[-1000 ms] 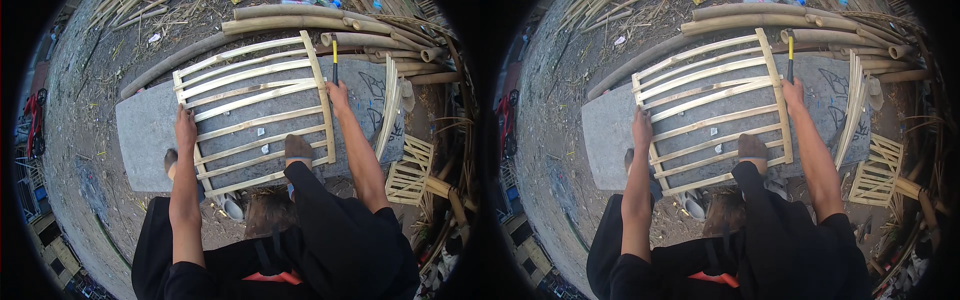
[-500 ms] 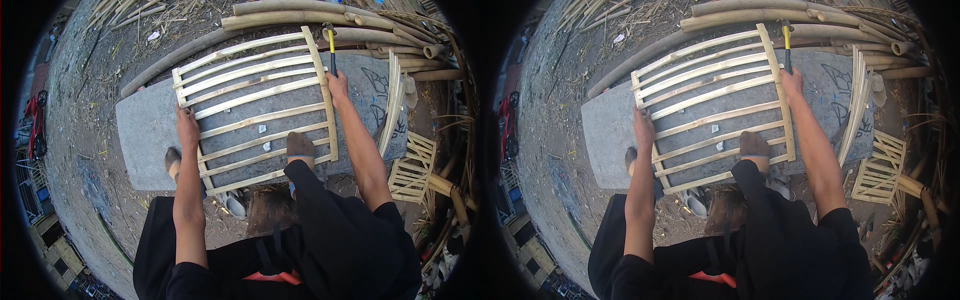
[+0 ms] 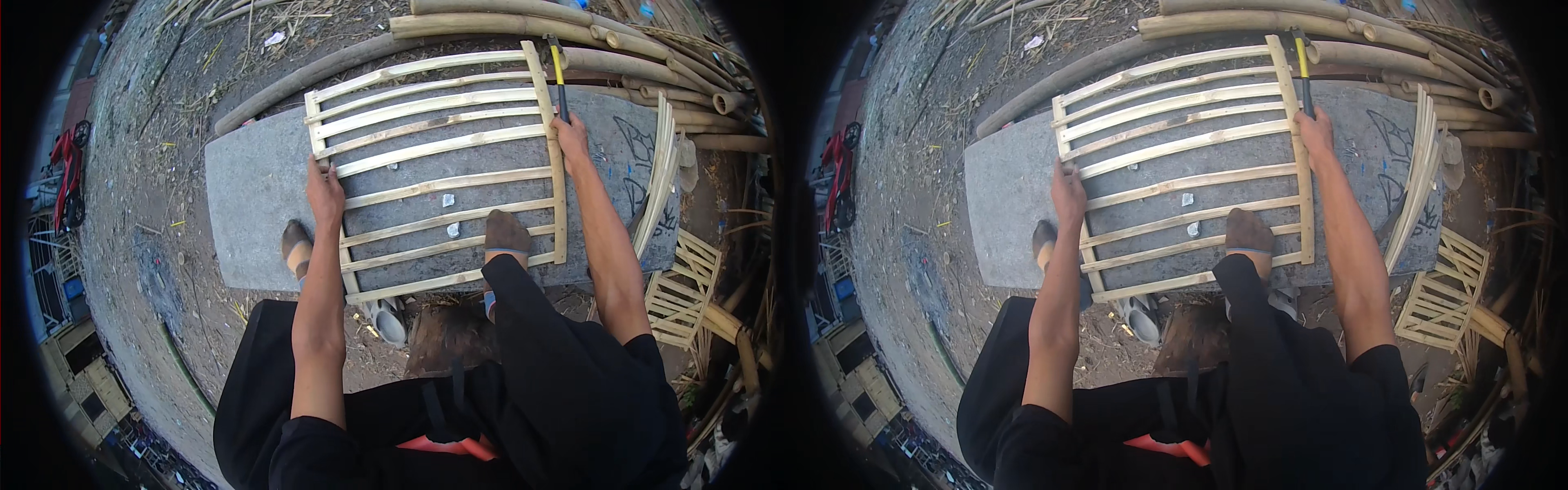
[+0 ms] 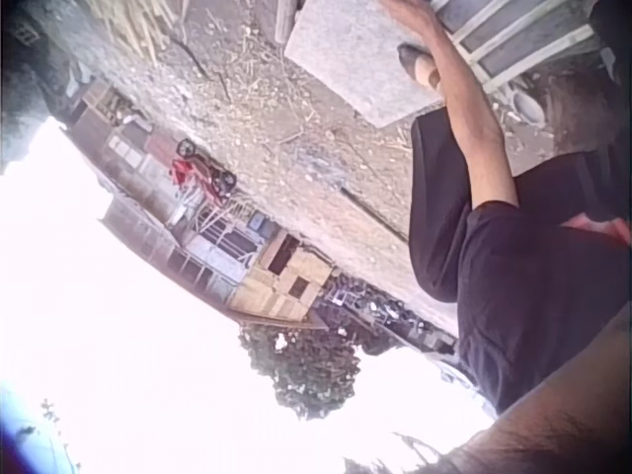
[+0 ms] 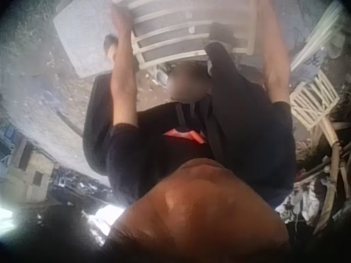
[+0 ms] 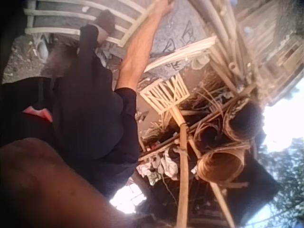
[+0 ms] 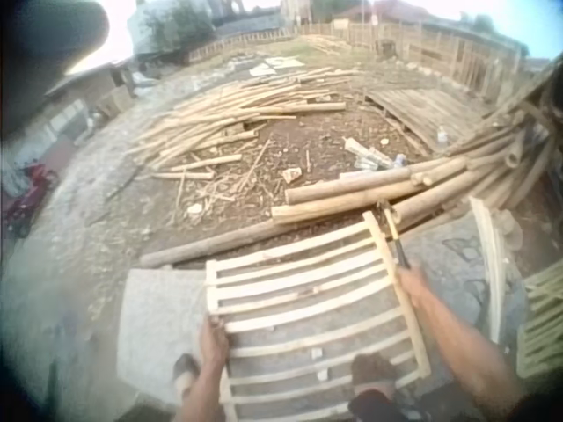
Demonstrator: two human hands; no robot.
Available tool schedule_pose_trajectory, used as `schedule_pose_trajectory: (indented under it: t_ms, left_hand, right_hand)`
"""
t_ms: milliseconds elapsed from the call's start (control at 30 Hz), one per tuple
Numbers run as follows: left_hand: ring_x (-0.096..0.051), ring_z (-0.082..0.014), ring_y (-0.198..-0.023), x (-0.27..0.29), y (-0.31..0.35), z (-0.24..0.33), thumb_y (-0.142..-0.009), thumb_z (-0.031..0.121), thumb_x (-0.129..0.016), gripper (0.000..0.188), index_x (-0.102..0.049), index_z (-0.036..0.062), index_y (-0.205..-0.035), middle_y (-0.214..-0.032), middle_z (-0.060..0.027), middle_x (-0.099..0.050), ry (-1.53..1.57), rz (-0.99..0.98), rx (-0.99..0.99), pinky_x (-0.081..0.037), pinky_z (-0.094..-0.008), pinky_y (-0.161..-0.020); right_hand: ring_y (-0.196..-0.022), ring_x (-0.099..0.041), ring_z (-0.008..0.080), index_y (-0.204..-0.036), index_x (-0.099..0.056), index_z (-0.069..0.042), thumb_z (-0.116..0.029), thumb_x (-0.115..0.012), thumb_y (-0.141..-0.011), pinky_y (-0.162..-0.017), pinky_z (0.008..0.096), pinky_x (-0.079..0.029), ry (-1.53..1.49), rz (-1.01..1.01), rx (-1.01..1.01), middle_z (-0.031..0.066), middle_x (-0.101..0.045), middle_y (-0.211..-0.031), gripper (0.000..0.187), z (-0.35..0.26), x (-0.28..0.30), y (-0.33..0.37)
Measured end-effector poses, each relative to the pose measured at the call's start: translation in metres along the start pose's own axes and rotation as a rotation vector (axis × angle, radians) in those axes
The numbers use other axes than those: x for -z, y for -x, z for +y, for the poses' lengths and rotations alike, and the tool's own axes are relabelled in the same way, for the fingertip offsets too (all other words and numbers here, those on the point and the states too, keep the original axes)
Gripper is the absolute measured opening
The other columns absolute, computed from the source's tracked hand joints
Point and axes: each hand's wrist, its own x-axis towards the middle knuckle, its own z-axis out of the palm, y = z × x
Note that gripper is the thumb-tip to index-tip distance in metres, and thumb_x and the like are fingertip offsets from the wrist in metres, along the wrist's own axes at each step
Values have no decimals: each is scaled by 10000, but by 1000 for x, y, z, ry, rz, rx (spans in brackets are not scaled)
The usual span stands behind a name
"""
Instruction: The person assembles a bamboo furniture part by aligning small wooden slats and securing them into a frame using a hammer and small nails.
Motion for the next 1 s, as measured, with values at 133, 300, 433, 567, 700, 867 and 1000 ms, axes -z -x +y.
schedule_pose_trajectory:
  t_ms: [133, 300, 433, 567, 700, 867, 1000]
  left_hand:
    - [-652, -368, -838, 2, 2, -10, -935, 108, -599, 484, -453, -30, -1376, -921, -185, -662, 33, 49, -47, -492, -428, -744]
    - [-567, -389, -1212, 10, 4, 2, -973, 181, -568, 366, -532, -24, -1274, -1293, -282, -574, 193, -76, 204, -437, -427, -984]
    - [-541, -398, -1214, 4, 3, -16, -962, 164, -583, 202, -559, -21, -1042, -1372, -271, -515, 218, -5, 99, -425, -424, -994]
    - [-614, -403, -1115, -3, 5, -23, -944, 147, -605, 170, -551, -13, -953, -1381, -263, -501, 196, 80, 24, -470, -420, -920]
    - [-551, -397, -1233, -9, 6, -20, -952, 150, -599, 170, -546, -10, -934, -1418, -252, -478, 243, 76, 55, -455, -416, -967]
    - [-565, -337, -1217, 1, -3, -29, -934, 188, -652, 200, -619, -9, -947, -1395, -226, -518, 414, 110, 142, -471, -373, -944]
    - [-620, -219, -1047, 10, -14, -4, -906, 214, -704, 222, -698, -4, -945, -1218, -192, -630, 324, 259, 267, -499, -320, -832]
  right_hand:
    - [-1061, -588, 259, -1367, -463, 91, -194, -625, -774, -929, 347, -443, -12, 27, 11, 210, -609, -1195, 678, 12, -3, -7]
    - [-1025, -590, 242, -1371, -446, 98, -191, -618, -787, -884, 339, -468, -50, -5, -25, 197, -612, -1168, 674, 10, 2, -1]
    - [-850, -550, 132, -1190, -624, -36, -143, -579, -835, -801, 281, -443, -36, 39, -48, 23, -609, -929, 374, 4, -5, 4]
    - [-798, -543, 139, -1090, -636, -20, -158, -585, -826, -754, 293, -445, -2, -14, -34, 36, -608, -878, 302, -7, -4, 17]
    - [-774, -533, 136, -1037, -645, -19, -156, -591, -822, -731, 291, -440, 6, -5, 15, 35, -604, -852, 261, 2, -2, 11]
    - [-829, -538, 153, -1089, -620, 14, -146, -585, -828, -775, 297, -431, -34, 10, 72, 50, -607, -910, 308, 10, -8, 14]
    - [-903, -556, 171, -1171, -598, 39, -117, -566, -847, -836, 298, -429, -39, 28, 86, 73, -617, -984, 361, 18, 13, 22]
